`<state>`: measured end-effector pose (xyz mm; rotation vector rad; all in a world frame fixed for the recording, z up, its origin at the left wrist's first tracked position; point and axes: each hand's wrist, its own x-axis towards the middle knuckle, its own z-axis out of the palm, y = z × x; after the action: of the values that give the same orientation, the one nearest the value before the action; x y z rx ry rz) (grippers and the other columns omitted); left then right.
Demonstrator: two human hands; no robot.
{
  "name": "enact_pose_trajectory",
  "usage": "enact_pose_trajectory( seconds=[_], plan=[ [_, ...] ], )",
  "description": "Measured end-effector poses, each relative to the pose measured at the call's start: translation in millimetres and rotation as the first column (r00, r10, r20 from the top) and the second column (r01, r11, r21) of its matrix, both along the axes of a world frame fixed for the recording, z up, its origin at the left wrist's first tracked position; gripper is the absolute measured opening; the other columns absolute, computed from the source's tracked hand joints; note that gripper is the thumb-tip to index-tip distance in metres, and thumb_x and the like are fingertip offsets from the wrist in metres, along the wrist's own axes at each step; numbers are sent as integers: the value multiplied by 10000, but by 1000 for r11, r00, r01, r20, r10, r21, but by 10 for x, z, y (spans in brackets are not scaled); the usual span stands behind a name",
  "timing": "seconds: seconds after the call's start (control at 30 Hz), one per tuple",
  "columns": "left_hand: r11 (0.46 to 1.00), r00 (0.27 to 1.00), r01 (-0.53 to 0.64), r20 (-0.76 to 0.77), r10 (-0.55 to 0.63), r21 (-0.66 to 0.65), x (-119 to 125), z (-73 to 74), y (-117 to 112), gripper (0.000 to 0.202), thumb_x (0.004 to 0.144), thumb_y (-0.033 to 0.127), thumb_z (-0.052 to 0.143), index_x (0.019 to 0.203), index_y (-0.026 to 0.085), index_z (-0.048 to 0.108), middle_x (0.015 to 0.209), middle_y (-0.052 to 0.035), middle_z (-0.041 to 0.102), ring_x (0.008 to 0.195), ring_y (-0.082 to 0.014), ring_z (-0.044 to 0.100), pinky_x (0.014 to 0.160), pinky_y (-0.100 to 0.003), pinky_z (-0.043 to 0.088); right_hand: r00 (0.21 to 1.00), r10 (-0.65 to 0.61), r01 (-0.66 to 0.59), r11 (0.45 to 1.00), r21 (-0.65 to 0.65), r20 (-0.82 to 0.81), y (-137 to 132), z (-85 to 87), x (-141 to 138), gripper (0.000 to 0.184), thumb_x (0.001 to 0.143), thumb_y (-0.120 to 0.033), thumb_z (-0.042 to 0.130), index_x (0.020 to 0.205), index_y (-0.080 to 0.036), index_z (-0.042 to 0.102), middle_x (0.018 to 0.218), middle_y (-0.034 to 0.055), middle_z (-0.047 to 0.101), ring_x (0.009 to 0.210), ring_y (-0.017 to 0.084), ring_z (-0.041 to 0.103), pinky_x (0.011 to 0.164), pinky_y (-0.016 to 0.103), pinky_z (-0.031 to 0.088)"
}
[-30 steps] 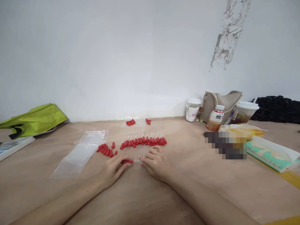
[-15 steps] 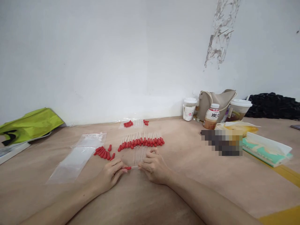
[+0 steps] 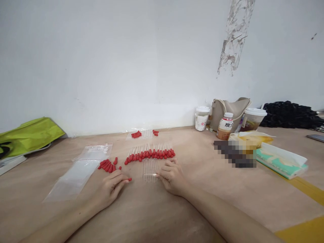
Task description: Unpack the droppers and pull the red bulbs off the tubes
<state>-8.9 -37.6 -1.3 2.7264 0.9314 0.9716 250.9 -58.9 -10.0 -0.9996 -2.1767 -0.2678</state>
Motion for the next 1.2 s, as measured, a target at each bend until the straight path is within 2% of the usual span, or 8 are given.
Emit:
enact_pose_trajectory(
  seconds=[0.1,0.17,0.27,0.43,0.63,0.8,0.97,1.2],
  plan=[
    [996,993,-86,83,88,-21,-59,91,0,193,865,250,411,870,192,596,802,-37,584,726,-138,542,650,-241,436,987,-134,131,990,-45,-83,49,-17,50,261,869,-257,397,765,-199,629,631,16,595,659,136,456,716,302,287],
    [978,970,-203,127,206,-37,-115,166,43,215,857,284,415,917,203,605,855,-41,583,758,-147,551,658,-248,446,972,-205,197,977,-80,-115,82,-33,55,257,874,-250,384,829,-213,635,703,19,625,698,141,493,714,289,299],
    [928,917,-351,154,367,-125,-273,262,198,281,838,337,401,966,210,617,869,-43,577,774,-162,567,653,-264,464,955,-271,258,960,-110,-124,114,-52,47,248,868,-232,378,894,-226,625,794,18,647,747,146,535,702,272,321],
    [819,837,-453,148,527,-352,-636,354,508,361,741,418,478,990,192,608,798,-21,612,729,-175,604,680,-297,470,932,-339,327,939,-106,-125,138,-84,25,204,837,-193,413,883,-213,611,830,15,657,774,155,558,701,274,319],
    [766,791,-485,162,590,-421,-799,458,599,504,585,553,592,918,177,556,678,9,594,583,-153,576,546,-254,441,937,-338,332,940,-77,-82,193,-107,-24,178,818,-177,425,774,-188,598,716,24,630,708,151,540,696,277,304],
    [755,829,-472,64,556,-455,-840,460,610,468,559,565,611,818,179,560,726,1,613,588,-147,576,552,-250,436,957,-282,276,958,-83,-72,198,-99,-46,175,814,-194,426,796,-186,600,683,27,597,701,154,512,725,287,315],
    [745,835,-498,-14,550,-444,-865,397,649,389,603,527,603,789,188,567,764,-10,639,614,-154,571,555,-243,421,971,-233,225,964,-138,-44,166,-82,-44,199,815,-324,467,888,-184,589,749,40,589,749,171,500,746,307,339],
    [752,840,-506,-44,541,-422,-789,384,623,332,574,478,640,745,198,597,738,5,650,610,-152,557,584,-242,415,983,-181,180,965,-189,11,138,-24,-49,404,793,-511,453,997,-178,557,849,73,561,824,203,483,768,346,366]
  ],
)
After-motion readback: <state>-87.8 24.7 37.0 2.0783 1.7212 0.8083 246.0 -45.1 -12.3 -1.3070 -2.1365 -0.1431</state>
